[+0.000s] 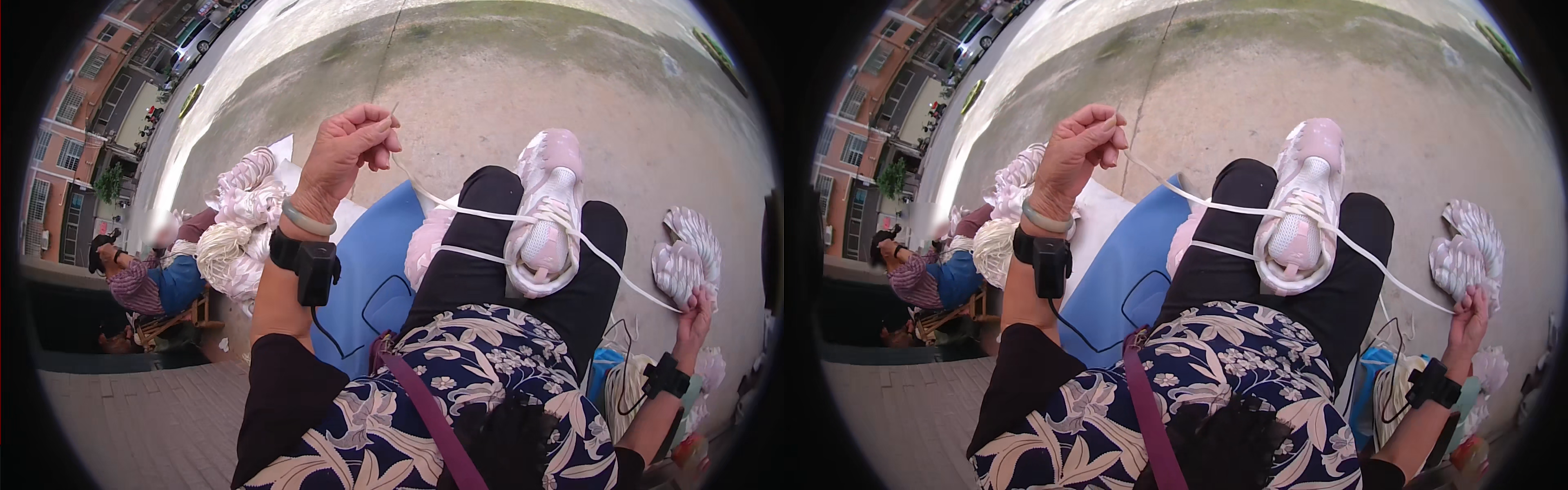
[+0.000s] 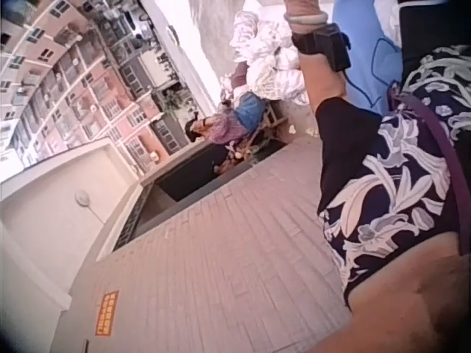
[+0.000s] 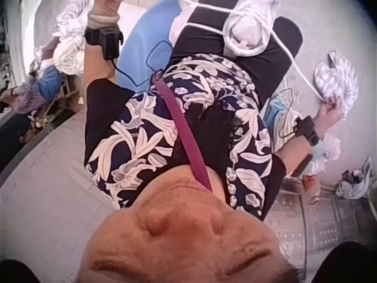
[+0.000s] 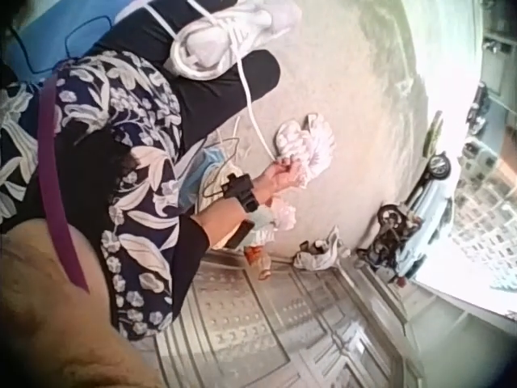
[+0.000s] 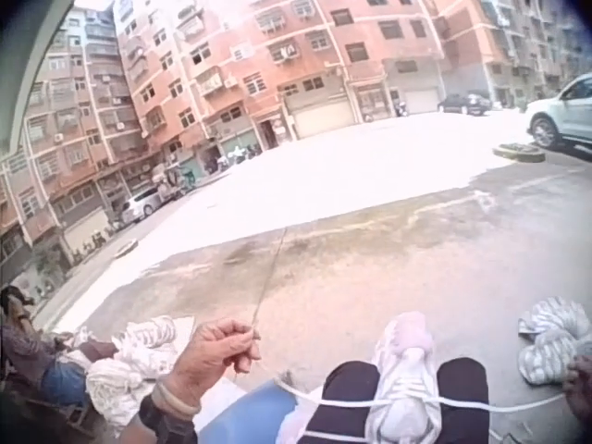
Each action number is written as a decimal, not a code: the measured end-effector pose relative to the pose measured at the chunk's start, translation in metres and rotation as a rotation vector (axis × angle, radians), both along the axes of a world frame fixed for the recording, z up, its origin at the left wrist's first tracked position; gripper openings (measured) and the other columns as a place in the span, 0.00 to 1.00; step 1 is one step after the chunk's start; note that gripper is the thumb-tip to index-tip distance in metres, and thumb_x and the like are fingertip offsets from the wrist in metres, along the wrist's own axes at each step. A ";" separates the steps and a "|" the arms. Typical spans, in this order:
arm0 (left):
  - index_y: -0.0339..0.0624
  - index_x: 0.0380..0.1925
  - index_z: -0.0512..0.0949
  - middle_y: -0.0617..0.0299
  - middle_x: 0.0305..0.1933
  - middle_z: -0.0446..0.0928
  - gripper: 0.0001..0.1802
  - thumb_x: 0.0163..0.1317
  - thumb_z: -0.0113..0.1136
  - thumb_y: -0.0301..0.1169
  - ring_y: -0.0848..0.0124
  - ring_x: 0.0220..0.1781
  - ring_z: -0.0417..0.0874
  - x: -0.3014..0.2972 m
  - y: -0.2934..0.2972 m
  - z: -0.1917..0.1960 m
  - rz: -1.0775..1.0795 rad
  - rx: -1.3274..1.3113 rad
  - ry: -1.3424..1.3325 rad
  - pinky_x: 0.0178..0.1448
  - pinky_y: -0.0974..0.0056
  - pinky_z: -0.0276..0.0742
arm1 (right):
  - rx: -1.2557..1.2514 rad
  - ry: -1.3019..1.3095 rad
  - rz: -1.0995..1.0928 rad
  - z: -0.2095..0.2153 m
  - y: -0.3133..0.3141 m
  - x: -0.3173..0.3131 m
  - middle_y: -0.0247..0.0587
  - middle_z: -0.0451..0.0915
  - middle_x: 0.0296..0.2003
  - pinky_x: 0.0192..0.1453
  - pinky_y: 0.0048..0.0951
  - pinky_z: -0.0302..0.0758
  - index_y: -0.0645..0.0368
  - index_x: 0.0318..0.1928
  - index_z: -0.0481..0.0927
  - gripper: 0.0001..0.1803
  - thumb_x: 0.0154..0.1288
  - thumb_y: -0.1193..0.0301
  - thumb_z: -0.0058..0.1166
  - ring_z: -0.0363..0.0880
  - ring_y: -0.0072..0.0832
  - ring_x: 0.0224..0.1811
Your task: The person is lacing a pink and white shoe in an outdoor manufacturing environment.
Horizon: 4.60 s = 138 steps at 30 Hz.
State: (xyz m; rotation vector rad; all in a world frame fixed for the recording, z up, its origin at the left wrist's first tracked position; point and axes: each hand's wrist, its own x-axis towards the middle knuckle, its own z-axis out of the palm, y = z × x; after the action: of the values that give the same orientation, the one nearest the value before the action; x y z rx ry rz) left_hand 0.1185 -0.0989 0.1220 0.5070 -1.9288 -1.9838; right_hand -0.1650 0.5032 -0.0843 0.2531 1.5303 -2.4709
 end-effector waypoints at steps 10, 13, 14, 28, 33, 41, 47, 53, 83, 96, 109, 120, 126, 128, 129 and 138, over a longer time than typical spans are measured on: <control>0.38 0.28 0.79 0.65 0.25 0.76 0.03 0.55 0.59 0.27 0.75 0.25 0.73 -0.061 0.118 -0.100 -0.282 -0.777 -0.032 0.28 0.70 0.67 | 0.577 0.540 0.438 0.070 -0.221 0.111 0.34 0.76 0.25 0.27 0.19 0.67 0.60 0.37 0.79 0.08 0.62 0.78 0.46 0.69 0.19 0.23; 0.40 0.26 0.79 0.60 0.33 0.76 0.02 0.50 0.59 0.25 0.65 0.34 0.76 -0.069 0.136 -0.103 -0.298 -1.140 0.088 0.37 0.63 0.69 | 0.694 0.838 0.457 0.079 -0.251 0.126 0.38 0.75 0.25 0.32 0.26 0.71 0.62 0.34 0.79 0.05 0.59 0.77 0.50 0.73 0.29 0.26; 0.40 0.26 0.79 0.60 0.33 0.76 0.02 0.50 0.59 0.25 0.65 0.34 0.76 -0.070 0.140 -0.101 -0.303 -1.140 0.089 0.37 0.63 0.69 | 0.764 0.896 0.506 0.079 -0.258 0.129 0.40 0.75 0.26 0.32 0.28 0.71 0.61 0.34 0.79 0.05 0.56 0.76 0.51 0.74 0.33 0.26; 0.37 0.23 0.78 0.52 0.53 0.69 0.05 0.46 0.53 0.24 0.55 0.53 0.68 -0.078 0.146 -0.105 -0.495 -1.315 -0.052 0.50 0.55 0.64 | 1.291 1.436 0.545 0.063 -0.296 0.127 0.37 0.74 0.24 0.32 0.34 0.65 0.54 0.21 0.75 0.02 0.45 0.72 0.54 0.77 0.31 0.27; 0.36 0.23 0.78 0.51 0.51 0.69 0.06 0.47 0.51 0.23 0.53 0.53 0.68 -0.084 0.144 -0.104 -0.538 -1.312 -0.057 0.50 0.53 0.65 | 1.296 1.399 0.560 0.062 -0.295 0.128 0.37 0.74 0.23 0.32 0.35 0.65 0.54 0.21 0.75 0.01 0.46 0.73 0.54 0.77 0.32 0.26; 0.34 0.20 0.77 0.49 0.51 0.69 0.06 0.44 0.51 0.23 0.52 0.53 0.67 -0.091 0.150 -0.096 -0.588 -1.381 -0.128 0.50 0.53 0.64 | 1.210 1.270 0.524 0.056 -0.299 0.129 0.39 0.75 0.22 0.29 0.34 0.67 0.55 0.21 0.76 0.02 0.48 0.73 0.53 0.76 0.36 0.24; 0.33 0.20 0.77 0.47 0.51 0.69 0.06 0.43 0.51 0.24 0.52 0.53 0.67 -0.092 0.150 -0.091 -0.620 -1.369 -0.131 0.52 0.53 0.63 | 1.103 1.214 0.466 0.054 -0.298 0.128 0.39 0.75 0.23 0.28 0.34 0.67 0.55 0.22 0.76 0.03 0.50 0.72 0.53 0.75 0.37 0.23; 0.33 0.21 0.76 0.46 0.52 0.68 0.06 0.44 0.51 0.24 0.51 0.56 0.66 -0.092 0.146 -0.098 -0.642 -1.374 -0.153 0.56 0.52 0.62 | 1.142 1.237 0.482 0.056 -0.298 0.129 0.39 0.75 0.23 0.29 0.34 0.67 0.54 0.22 0.76 0.03 0.49 0.72 0.53 0.75 0.37 0.23; 0.29 0.28 0.77 0.43 0.54 0.69 0.09 0.45 0.55 0.23 0.47 0.59 0.66 -0.080 0.145 -0.151 -0.390 -1.145 0.206 0.60 0.55 0.66 | 1.063 1.057 0.528 0.043 -0.304 0.134 0.40 0.77 0.25 0.36 0.38 0.65 0.55 0.25 0.76 0.05 0.53 0.68 0.55 0.76 0.38 0.30; 0.34 0.27 0.77 0.47 0.51 0.69 0.10 0.46 0.54 0.30 0.54 0.54 0.67 -0.058 0.158 -0.151 -0.174 -1.202 0.139 0.60 0.45 0.58 | 0.500 0.252 0.388 0.050 -0.214 0.084 0.21 0.70 0.27 0.35 0.11 0.60 0.56 0.35 0.76 0.02 0.64 0.72 0.53 0.63 0.09 0.29; 0.33 0.28 0.81 0.47 0.45 0.73 0.13 0.51 0.50 0.31 0.51 0.47 0.74 -0.066 0.155 -0.149 -0.074 -1.237 0.281 0.62 0.39 0.54 | 1.348 1.288 0.610 0.074 -0.263 0.125 0.38 0.69 0.24 0.40 0.34 0.65 0.62 0.42 0.76 0.14 0.52 0.81 0.53 0.66 0.35 0.25; 0.36 0.31 0.74 0.51 0.35 0.76 0.13 0.42 0.48 0.20 0.56 0.38 0.77 -0.011 0.035 -0.202 -0.074 -0.587 -0.099 0.41 0.61 0.72 | 1.351 1.397 0.691 0.059 -0.263 0.111 0.40 0.68 0.23 0.40 0.34 0.64 0.63 0.36 0.76 0.08 0.54 0.82 0.53 0.67 0.35 0.26; 0.44 0.44 0.78 0.53 0.35 0.79 0.23 0.43 0.51 0.24 0.60 0.40 0.77 0.013 0.021 -0.262 -0.758 -0.041 -0.643 0.50 0.62 0.72 | 1.303 1.326 0.668 0.048 -0.248 0.109 0.41 0.69 0.24 0.41 0.33 0.64 0.64 0.37 0.76 0.09 0.54 0.84 0.52 0.67 0.36 0.28; 0.50 0.45 0.79 0.56 0.43 0.78 0.23 0.45 0.56 0.26 0.59 0.50 0.74 0.013 0.024 -0.271 -0.855 -0.316 -0.870 0.57 0.59 0.68 | 1.303 1.334 0.671 0.049 -0.253 0.110 0.42 0.69 0.25 0.41 0.33 0.65 0.65 0.38 0.75 0.09 0.55 0.84 0.52 0.67 0.37 0.29; 0.51 0.45 0.79 0.60 0.48 0.77 0.21 0.46 0.57 0.27 0.60 0.54 0.72 0.019 0.025 -0.280 -0.898 -0.699 -0.762 0.59 0.58 0.66 | 1.305 1.331 0.678 0.048 -0.252 0.110 0.42 0.69 0.25 0.41 0.33 0.65 0.65 0.38 0.75 0.09 0.55 0.84 0.52 0.67 0.37 0.29; 0.46 0.35 0.80 0.67 0.55 0.74 0.13 0.53 0.47 0.27 0.59 0.62 0.67 0.061 -0.046 -0.276 -0.550 -0.918 -0.559 0.58 0.52 0.66 | 1.327 1.216 0.683 0.044 -0.227 0.111 0.44 0.71 0.27 0.41 0.35 0.66 0.64 0.39 0.76 0.09 0.57 0.83 0.53 0.69 0.38 0.31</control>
State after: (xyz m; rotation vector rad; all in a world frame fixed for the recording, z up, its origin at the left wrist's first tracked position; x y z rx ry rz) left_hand 0.1793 -0.1451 -0.1540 0.2910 -3.2858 -0.9591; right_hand -0.0541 0.2762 -0.0405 -1.5033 2.7099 -0.6274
